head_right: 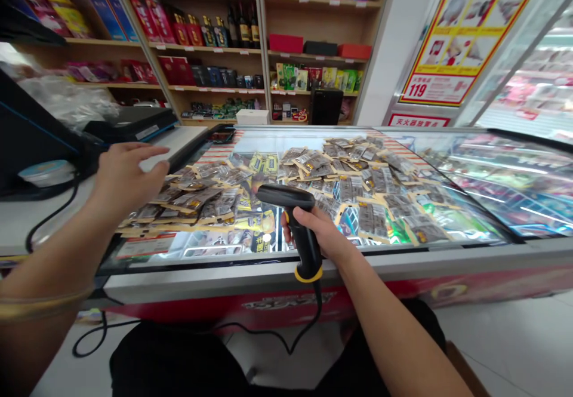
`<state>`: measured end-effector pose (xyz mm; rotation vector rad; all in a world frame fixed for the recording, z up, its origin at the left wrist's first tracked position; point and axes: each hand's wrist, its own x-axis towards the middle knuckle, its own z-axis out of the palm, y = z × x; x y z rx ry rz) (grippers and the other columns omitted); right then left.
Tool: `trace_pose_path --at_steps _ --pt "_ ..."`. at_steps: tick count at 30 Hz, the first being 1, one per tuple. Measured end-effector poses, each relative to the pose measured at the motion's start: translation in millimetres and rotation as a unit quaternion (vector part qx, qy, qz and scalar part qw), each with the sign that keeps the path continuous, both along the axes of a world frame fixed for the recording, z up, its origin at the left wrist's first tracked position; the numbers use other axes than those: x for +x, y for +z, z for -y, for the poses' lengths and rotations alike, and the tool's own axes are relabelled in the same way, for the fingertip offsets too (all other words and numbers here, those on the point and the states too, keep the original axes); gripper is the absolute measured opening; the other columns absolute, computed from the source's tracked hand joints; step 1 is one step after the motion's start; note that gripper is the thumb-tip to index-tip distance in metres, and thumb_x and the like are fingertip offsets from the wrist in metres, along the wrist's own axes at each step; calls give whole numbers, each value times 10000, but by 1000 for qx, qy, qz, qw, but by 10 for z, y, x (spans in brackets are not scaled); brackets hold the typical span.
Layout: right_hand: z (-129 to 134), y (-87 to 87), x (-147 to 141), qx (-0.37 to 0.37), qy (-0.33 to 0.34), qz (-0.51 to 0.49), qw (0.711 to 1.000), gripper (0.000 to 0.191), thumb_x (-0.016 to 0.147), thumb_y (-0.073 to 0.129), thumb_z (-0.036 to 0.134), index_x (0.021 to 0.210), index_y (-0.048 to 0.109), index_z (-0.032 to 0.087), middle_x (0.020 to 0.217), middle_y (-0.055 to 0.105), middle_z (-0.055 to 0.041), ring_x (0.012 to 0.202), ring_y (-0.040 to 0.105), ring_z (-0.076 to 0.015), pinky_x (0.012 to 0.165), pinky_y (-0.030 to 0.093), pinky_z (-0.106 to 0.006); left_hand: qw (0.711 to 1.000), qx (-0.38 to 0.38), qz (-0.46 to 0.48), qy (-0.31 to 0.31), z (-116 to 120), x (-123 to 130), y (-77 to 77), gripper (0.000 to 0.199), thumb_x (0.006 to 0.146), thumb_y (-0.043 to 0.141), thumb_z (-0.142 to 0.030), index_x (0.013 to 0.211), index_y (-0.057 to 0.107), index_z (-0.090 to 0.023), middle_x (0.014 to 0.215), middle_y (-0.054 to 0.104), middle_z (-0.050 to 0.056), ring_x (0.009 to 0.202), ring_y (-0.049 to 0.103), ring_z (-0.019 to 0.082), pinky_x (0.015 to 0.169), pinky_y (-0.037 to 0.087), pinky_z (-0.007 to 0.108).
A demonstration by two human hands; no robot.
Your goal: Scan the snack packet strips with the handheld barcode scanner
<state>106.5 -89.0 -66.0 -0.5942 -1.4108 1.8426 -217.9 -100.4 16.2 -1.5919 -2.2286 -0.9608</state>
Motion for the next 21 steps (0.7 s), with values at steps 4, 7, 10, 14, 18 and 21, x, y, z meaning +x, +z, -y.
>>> trace_pose_path --at_steps 4,7,10,14,18,21 --pt "-12 38 355 4 -45 -12 999 487 719 708 632 795 658 154 677 622 -49 564 559 -133 482 460 -229 987 33 -1 -155 -206 556 -120 354 788 551 -312 1064 720 -168 1111 646 127 1128 545 305 1074 388 470" --pt "-35 48 720 -4 -96 -15 995 498 715 703 649 795 658 159 690 616 -48 570 547 -130 484 449 -224 969 8 3 -248 -374 1057 -228 348 787 561 -326 1065 716 -184 1076 674 110 1106 572 294 1050 418 455" --pt "-64 39 1058 4 -139 -16 990 493 715 700 651 784 645 166 742 628 -65 612 564 -153 495 452 -243 946 -70 45 -315 -507 1549 -327 403 812 559 -348 1145 690 -164 1175 658 127 942 642 239 953 487 407" --pt "-115 -8 1359 13 -165 -5 986 474 742 667 648 800 624 180 769 621 -66 648 576 -173 496 455 -259 913 -157 24 -375 -648 2009 -471 492 840 585 -404 1262 629 -157 1270 629 161 1005 648 263 954 476 410" --pt "-133 -59 1461 4 -177 -7 984 479 771 624 659 808 625 182 745 595 -51 638 568 -163 497 455 -256 869 -211 -114 -433 -733 2158 -600 623 805 649 -517 1327 575 -185 1356 590 155 1282 495 346 1082 354 483" --pt "-114 -75 1451 -3 -184 -21 983 490 746 646 667 799 627 181 735 604 -57 639 579 -173 493 448 -260 856 -231 -165 -432 -732 2145 -635 687 796 652 -579 1342 554 -173 1370 567 171 1302 467 359 1107 305 504"
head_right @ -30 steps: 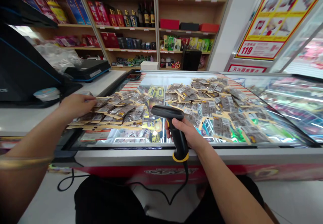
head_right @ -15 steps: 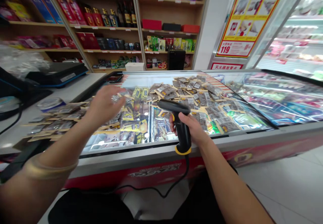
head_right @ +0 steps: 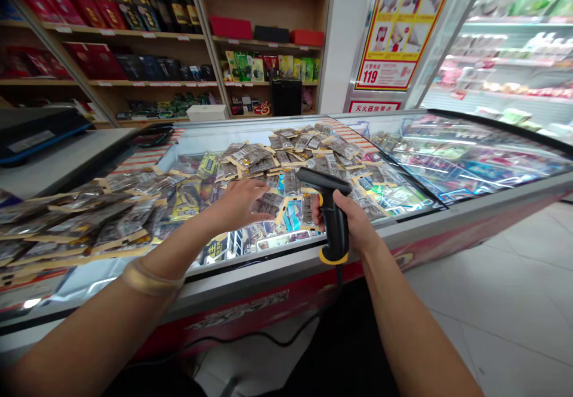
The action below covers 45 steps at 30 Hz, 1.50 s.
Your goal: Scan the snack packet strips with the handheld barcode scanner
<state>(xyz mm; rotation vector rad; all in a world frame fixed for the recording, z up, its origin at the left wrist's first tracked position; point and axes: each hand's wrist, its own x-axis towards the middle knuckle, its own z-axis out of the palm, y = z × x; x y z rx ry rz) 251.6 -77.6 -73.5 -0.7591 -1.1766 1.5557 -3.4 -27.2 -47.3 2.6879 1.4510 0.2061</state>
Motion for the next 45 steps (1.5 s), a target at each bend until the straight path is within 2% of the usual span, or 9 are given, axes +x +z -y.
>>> trace_pose_path --at_steps 5,9,12,15,22,30,36,40,45 --pt "30 -23 -17 -1 10 11 1000 475 761 643 644 815 620 173 753 631 -72 657 609 -183 498 453 -263 999 -8 28 34 63 -38 3 625 698 777 -510 1181 610 -150 1125 647 164 1044 611 337 906 463 421" --pt "48 -22 -14 1 14 22 1000 496 762 625 660 857 621 173 772 639 -81 658 611 -189 493 452 -271 974 -15 205 90 62 -66 -51 442 745 731 -443 1073 582 -188 1022 677 109 941 650 293 814 502 393" --pt "63 6 -31 7 17 26 1000 525 732 643 678 871 624 172 792 635 -87 662 602 -194 482 448 -275 927 -59 358 92 46 -71 -89 363 802 650 -387 1081 548 -177 1133 677 132 1028 659 273 869 518 400" --pt "71 24 -64 5 24 18 1000 525 719 661 674 876 623 174 794 631 -87 665 592 -194 485 443 -274 894 -90 426 102 64 -32 -81 423 805 647 -364 1166 559 -162 1288 641 163 1142 642 282 912 529 411" --pt "84 -7 -168 31 27 6 999 486 761 625 663 821 591 182 766 617 -75 675 588 -188 517 438 -272 888 -38 452 75 93 43 -123 355 796 669 -370 1100 704 -189 1059 764 83 976 708 263 874 564 412" --pt "108 3 -179 30 35 14 999 478 770 620 664 801 594 188 727 580 -51 624 526 -163 521 418 -275 890 -7 453 46 55 16 -203 388 787 667 -374 1135 704 -205 1058 763 64 930 703 225 844 564 355" --pt "106 -8 -179 37 52 11 998 467 799 610 648 786 599 181 735 593 -54 620 523 -153 542 436 -275 904 37 420 67 70 19 -198 352 790 650 -374 1091 720 -206 898 760 52 812 683 206 785 562 340" --pt "114 -5 -162 37 50 26 998 470 784 615 653 815 607 184 731 595 -59 611 531 -165 531 448 -289 902 12 429 46 62 19 -211 370 798 639 -335 1145 698 -222 999 763 52 898 698 205 827 563 335" --pt "129 12 -198 36 25 4 999 457 773 628 644 847 624 192 772 599 -71 640 557 -186 497 446 -283 896 27 432 94 68 16 -159 435 798 662 -333 1196 663 -158 1095 742 118 978 696 247 845 571 374"
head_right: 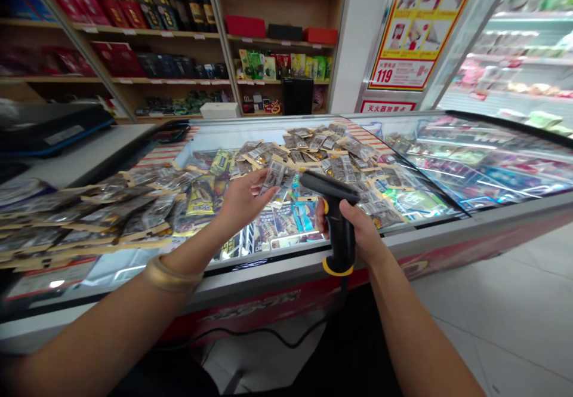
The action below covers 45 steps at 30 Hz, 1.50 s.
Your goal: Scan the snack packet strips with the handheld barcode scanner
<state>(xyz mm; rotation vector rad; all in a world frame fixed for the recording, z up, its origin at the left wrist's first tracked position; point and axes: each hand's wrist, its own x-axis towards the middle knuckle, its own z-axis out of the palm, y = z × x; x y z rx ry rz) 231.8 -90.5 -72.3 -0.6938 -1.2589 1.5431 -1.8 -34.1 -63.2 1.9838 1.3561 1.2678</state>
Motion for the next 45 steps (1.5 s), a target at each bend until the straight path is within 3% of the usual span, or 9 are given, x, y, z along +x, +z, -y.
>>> trace_pose_path --at_steps 5,8,12,17,23,28,33,39,45 --pt "12 31 -270 -5 15 -24 1000 462 772 633 640 830 648 182 784 583 -65 627 542 -168 493 451 -276 994 42 -15 100 155 -372 319 500 830 637 -282 1310 586 -152 1183 710 128 1083 669 242 884 555 337" --pt "8 81 -576 -4 41 -35 999 463 758 654 641 823 650 183 744 570 -51 612 532 -161 486 440 -266 980 65 -38 185 318 -899 521 477 850 603 -291 1308 583 -155 1150 717 113 1046 674 231 858 557 316" --pt "-4 131 -1047 -2 92 -46 995 471 740 681 639 792 650 171 729 583 -42 585 518 -137 521 454 -265 941 23 -79 329 593 -1702 685 466 859 579 -338 1299 599 -186 1199 700 101 868 698 215 844 561 364" --pt "42 96 -1461 -38 131 -48 989 485 696 726 639 772 656 165 700 596 -32 592 550 -129 525 458 -237 890 -56 -176 416 899 -2350 700 414 859 547 -302 1237 635 -158 1189 702 94 1031 679 321 967 503 487" --pt "77 38 -1530 -47 126 -26 991 513 680 748 636 798 695 139 703 627 -39 567 567 -119 519 456 -228 869 -55 -275 407 953 -2572 541 373 834 505 -390 1025 708 -142 1187 691 179 1202 588 429 1025 445 577" --pt "66 31 -1479 -52 121 -29 991 521 679 731 661 779 671 154 669 623 -39 568 558 -129 510 455 -230 876 16 -258 407 955 -2516 531 338 828 470 -413 950 704 -201 1124 703 145 1220 564 424 1042 406 610" --pt "71 44 -1276 -38 103 -40 993 498 693 728 647 781 668 161 686 618 -42 600 550 -132 518 453 -225 891 106 -253 361 936 -2161 610 328 849 488 -390 1009 700 -198 1114 686 133 1139 605 349 1049 424 547" --pt "62 81 -588 -18 7 -49 999 485 701 724 644 789 681 169 730 589 -33 616 548 -127 531 466 -223 946 130 -243 169 642 -1299 485 367 874 468 -386 1079 682 -168 1095 688 121 1069 630 272 997 483 443" --pt "41 56 175 -9 -98 -46 994 480 698 720 649 807 678 183 738 574 -22 609 551 -128 524 482 -233 962 -33 -272 5 323 -209 293 446 876 503 -435 1195 645 -158 1176 690 127 981 666 259 902 511 403"
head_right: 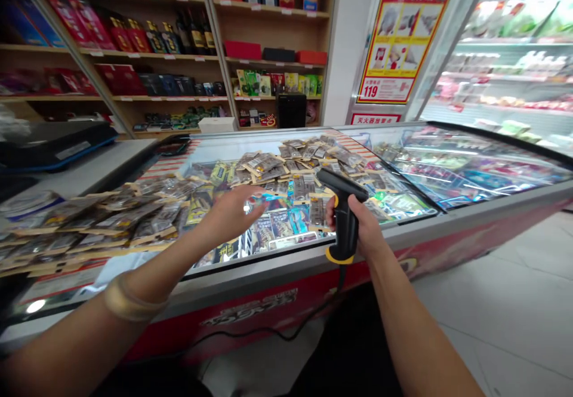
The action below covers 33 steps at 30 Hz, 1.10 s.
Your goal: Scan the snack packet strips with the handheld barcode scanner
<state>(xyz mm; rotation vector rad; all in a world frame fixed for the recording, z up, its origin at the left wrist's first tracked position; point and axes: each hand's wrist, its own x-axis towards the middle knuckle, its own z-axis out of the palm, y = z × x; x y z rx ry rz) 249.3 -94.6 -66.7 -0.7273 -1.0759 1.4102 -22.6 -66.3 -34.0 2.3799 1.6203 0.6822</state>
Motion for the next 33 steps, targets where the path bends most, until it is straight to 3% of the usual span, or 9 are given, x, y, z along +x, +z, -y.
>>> trace_pose_path --at_steps 3,6,11,14,20,23,26,30,33 --pt "-36 -44 219 -8 -29 7 1000 496 687 709 672 794 659 190 726 583 -29 607 567 -150 511 486 -260 993 -105 -31 -42 -105 470 -58 490 860 518 -533 1140 668 -160 1127 720 125 978 677 281 841 514 376" --pt "-77 -90 302 -11 -39 0 999 481 710 688 665 796 648 193 720 592 -33 613 579 -166 523 492 -280 988 -143 -60 -25 -154 807 -89 542 837 512 -616 1059 687 -155 1111 724 155 979 683 317 829 503 381" --pt "-131 -124 284 -26 -25 8 999 475 724 690 645 789 654 176 721 604 -38 607 564 -154 558 498 -282 987 -134 -82 33 -167 1079 -99 584 788 543 -690 977 692 -159 1050 735 191 1011 671 377 866 479 438" --pt "-135 -125 264 -36 -20 13 999 486 702 715 648 776 666 171 730 622 -46 608 554 -153 558 493 -277 986 -126 -103 35 -214 1135 -129 564 745 608 -691 917 697 -162 978 745 184 1004 672 388 904 460 473" --pt "-91 -133 266 -17 -13 22 1000 467 744 684 635 794 673 171 750 616 -48 627 540 -153 590 478 -279 986 -161 -48 12 -301 1086 -186 390 732 677 -596 767 663 -208 803 716 94 872 690 318 742 493 375" --pt "-71 -130 269 -4 -23 30 999 469 749 670 636 805 669 170 764 605 -52 638 532 -159 599 466 -290 989 -144 15 -41 -302 909 -181 280 797 641 -472 708 595 -211 787 691 55 819 668 255 727 496 348" --pt "-57 -117 263 4 -25 41 999 477 737 671 646 797 665 173 762 585 -49 644 521 -164 607 456 -300 978 -137 143 -68 -318 653 -216 225 818 624 -411 745 551 -211 770 652 27 778 649 220 706 530 350" --pt "-28 -89 255 12 -7 64 998 483 725 674 658 784 651 178 745 574 -53 638 510 -175 586 438 -311 902 -221 369 -45 -348 416 -319 274 795 689 -424 835 519 -214 731 643 3 667 655 185 599 584 349" --pt "5 -74 266 19 5 85 996 492 726 666 667 785 656 178 735 567 -56 639 508 -181 574 431 -311 840 -255 478 -20 -349 402 -352 322 765 747 -302 994 544 -201 787 706 15 735 701 190 675 619 383"
